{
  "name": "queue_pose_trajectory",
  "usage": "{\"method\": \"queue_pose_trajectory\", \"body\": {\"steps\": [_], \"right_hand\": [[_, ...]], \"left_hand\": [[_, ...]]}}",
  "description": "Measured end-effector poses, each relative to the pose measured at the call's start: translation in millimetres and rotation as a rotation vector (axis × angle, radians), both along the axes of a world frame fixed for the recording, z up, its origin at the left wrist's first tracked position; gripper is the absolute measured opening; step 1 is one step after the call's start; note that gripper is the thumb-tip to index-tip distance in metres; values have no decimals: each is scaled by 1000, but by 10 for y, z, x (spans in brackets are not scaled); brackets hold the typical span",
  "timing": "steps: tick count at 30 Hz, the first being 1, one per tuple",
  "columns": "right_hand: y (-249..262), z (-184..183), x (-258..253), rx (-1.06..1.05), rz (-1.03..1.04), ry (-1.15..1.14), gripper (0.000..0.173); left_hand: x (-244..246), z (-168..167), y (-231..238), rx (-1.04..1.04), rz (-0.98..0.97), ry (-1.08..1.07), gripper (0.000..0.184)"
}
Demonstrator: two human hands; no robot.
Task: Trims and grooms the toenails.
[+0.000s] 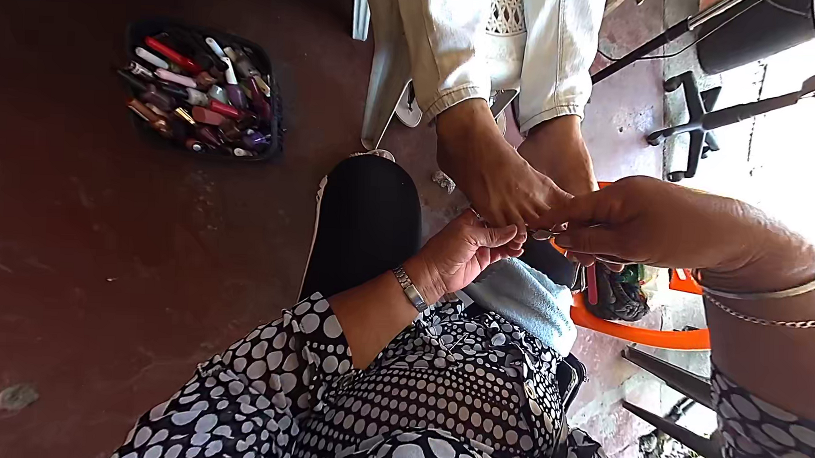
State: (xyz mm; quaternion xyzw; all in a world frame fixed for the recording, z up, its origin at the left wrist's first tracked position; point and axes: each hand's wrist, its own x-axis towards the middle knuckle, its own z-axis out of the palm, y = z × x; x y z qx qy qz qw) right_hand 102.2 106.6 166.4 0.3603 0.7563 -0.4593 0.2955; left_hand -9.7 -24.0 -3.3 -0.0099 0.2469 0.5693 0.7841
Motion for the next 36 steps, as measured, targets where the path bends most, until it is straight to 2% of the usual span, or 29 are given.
{"method": "queue_pose_trajectory", "body": {"steps": [3,8,13,15,19,21,24,27,29,33,36], "right_hand": [[54,-32,-45,0,18,-140,22],[52,-69,-96,-21,0,-182,21],[33,-144,-89,49,6,-135,18],[6,-135,-18,31,-102,94,14],[-329,-253,-38,-49,-486,831,12],[-528,-449,-77,70,-577,941,15],[-707,-762,83,188,-515,808,10],[-814,-872,394,49,-411,636,15],[-923,-900,549,47,-507,572,17],[-1091,-987,665,148,-826,559,32],[-1132,-1041,665,143,-922,576,34]], "left_hand": [[4,-14,2,13,1,-24,20],[-1,-23,-4,10,-2,-22,18],[7,-29,8,20,-3,-2,19],[6,-44,13,42,-3,7,21],[34,-79,19,60,-1,54,24],[36,-82,5,95,6,86,26],[51,-83,-7,100,20,131,27],[52,-75,-13,99,0,184,23],[65,-59,-5,92,3,190,23],[79,-38,12,85,31,143,29],[91,-52,15,86,41,139,29]]}}
